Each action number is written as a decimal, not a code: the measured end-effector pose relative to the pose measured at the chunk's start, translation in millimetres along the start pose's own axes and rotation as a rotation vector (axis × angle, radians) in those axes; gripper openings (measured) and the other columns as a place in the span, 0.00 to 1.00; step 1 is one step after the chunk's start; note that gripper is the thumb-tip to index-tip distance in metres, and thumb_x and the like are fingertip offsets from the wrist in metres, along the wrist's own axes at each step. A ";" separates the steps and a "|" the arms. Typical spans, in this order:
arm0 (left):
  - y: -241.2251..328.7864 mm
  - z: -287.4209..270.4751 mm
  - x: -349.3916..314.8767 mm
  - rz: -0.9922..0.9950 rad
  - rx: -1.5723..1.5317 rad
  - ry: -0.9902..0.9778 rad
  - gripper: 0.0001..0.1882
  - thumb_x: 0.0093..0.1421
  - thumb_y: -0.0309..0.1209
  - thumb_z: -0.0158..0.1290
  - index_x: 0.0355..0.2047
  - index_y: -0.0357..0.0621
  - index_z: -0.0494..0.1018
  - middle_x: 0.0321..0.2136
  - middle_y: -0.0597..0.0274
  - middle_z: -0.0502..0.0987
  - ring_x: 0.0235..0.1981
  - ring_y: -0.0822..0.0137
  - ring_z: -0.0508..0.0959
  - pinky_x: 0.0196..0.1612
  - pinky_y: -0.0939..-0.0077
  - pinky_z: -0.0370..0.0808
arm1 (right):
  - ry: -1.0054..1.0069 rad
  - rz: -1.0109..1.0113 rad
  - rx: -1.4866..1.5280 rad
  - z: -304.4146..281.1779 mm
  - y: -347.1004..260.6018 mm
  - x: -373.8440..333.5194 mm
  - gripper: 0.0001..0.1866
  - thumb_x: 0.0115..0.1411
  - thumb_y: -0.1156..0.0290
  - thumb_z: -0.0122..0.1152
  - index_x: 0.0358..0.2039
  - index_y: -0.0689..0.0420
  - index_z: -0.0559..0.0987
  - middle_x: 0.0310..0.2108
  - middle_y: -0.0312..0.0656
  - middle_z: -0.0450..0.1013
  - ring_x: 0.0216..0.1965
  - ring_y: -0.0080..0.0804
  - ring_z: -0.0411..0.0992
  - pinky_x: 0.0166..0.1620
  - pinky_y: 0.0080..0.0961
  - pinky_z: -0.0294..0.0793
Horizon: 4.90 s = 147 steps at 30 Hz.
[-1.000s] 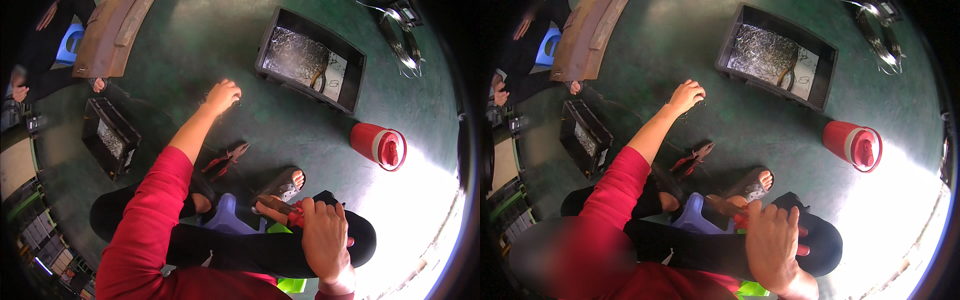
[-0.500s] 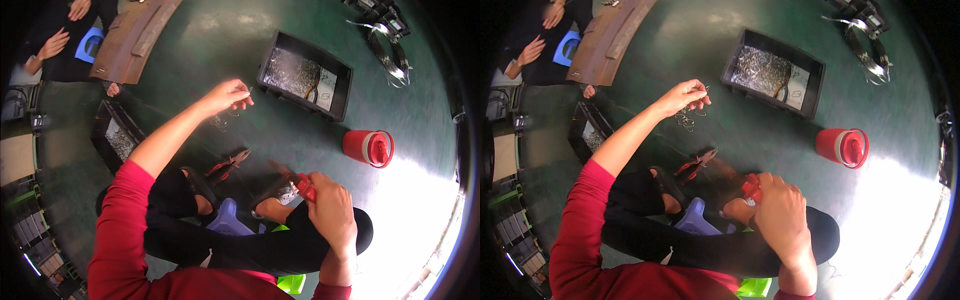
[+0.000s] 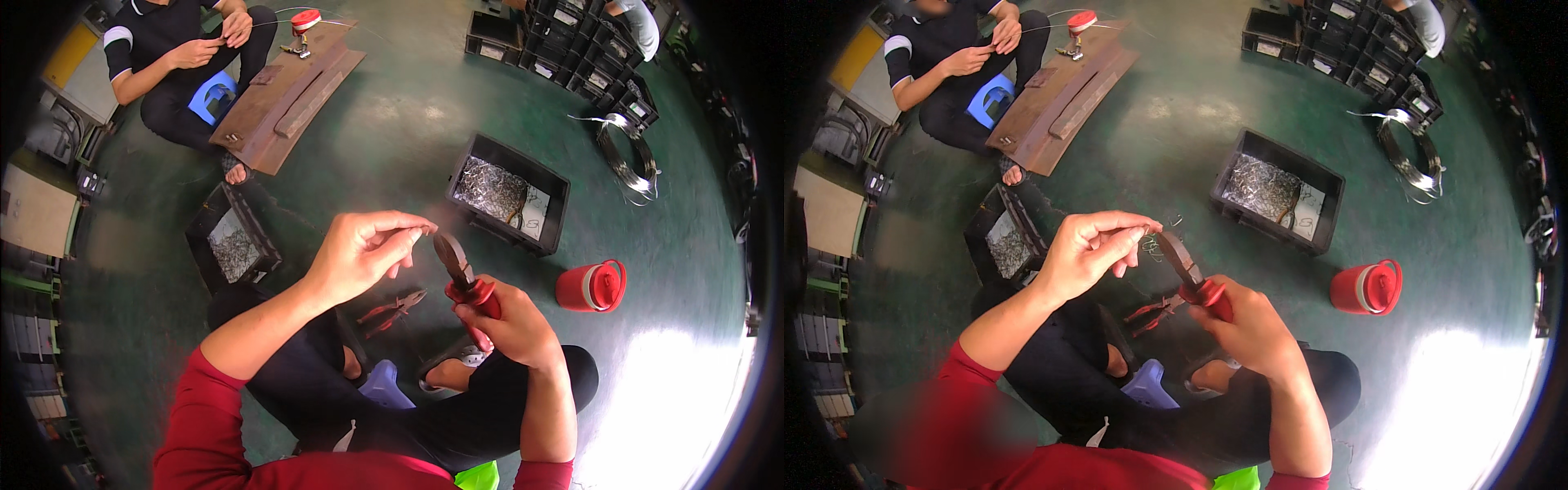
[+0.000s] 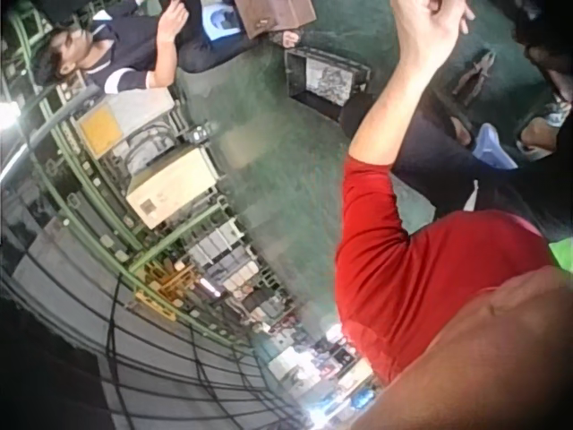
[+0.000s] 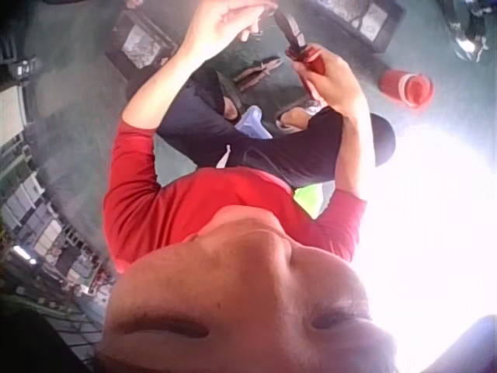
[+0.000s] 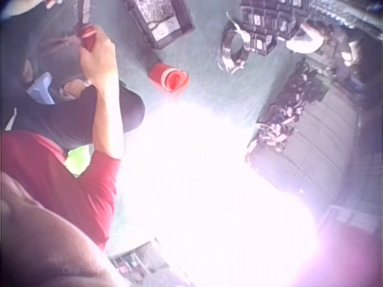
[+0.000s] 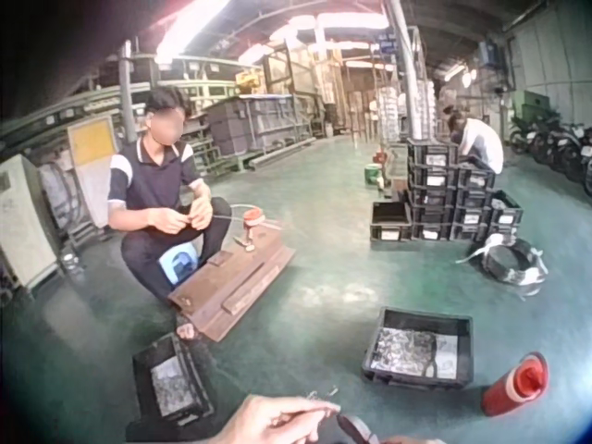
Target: The person sits on a low stool and repeatedly picks up small metal wire pieces from the floor. Using red-handled pliers, they bend each piece into a loop and place it into a black plastic bin. A coworker works on a wooden board in the background.
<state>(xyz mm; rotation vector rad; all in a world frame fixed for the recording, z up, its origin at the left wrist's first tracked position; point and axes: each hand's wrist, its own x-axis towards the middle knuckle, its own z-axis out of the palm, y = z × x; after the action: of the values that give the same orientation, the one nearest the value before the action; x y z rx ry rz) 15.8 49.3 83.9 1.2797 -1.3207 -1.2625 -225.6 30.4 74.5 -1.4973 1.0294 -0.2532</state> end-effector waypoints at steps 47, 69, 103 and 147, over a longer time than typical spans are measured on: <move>-16.3 6.9 -32.0 0.188 0.232 0.022 0.14 0.65 0.22 0.44 0.48 0.38 0.76 0.12 0.63 0.71 0.16 0.78 0.72 0.21 0.80 0.69 | 0.236 -0.164 -0.241 36.3 19.6 21.4 0.11 0.52 0.79 0.66 0.37 0.60 0.76 0.28 0.47 0.77 0.28 0.37 0.76 0.36 0.27 0.73; -21.7 34.2 -33.0 0.225 0.187 0.255 0.15 0.61 0.17 0.47 0.48 0.34 0.73 0.15 0.60 0.71 0.17 0.76 0.74 0.23 0.79 0.72 | 0.511 -0.282 -0.402 50.1 30.7 44.5 0.11 0.53 0.83 0.61 0.37 0.59 0.74 0.29 0.49 0.74 0.32 0.51 0.75 0.36 0.33 0.74; -30.4 11.8 -2.9 0.256 -0.555 0.015 0.15 0.71 0.31 0.40 0.53 0.39 0.70 0.54 0.51 0.73 0.57 0.51 0.72 0.59 0.60 0.72 | -0.672 0.165 0.886 34.8 -5.4 17.6 0.35 0.62 0.65 0.61 0.63 0.65 0.56 0.51 0.57 0.72 0.53 0.46 0.73 0.47 0.40 0.79; -27.4 -16.1 -10.8 -0.189 -0.164 -0.143 0.14 0.69 0.30 0.47 0.51 0.40 0.76 0.21 0.65 0.76 0.20 0.76 0.75 0.25 0.81 0.73 | -0.151 0.099 0.279 32.8 13.0 8.5 0.15 0.63 0.77 0.57 0.50 0.62 0.72 0.22 0.32 0.69 0.21 0.15 0.65 0.25 0.17 0.62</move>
<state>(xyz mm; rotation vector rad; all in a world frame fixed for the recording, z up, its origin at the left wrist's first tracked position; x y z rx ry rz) 35.4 59.9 58.8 1.2385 -1.1879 -1.5862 -204.1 48.8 51.7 -1.1918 0.9048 -0.2008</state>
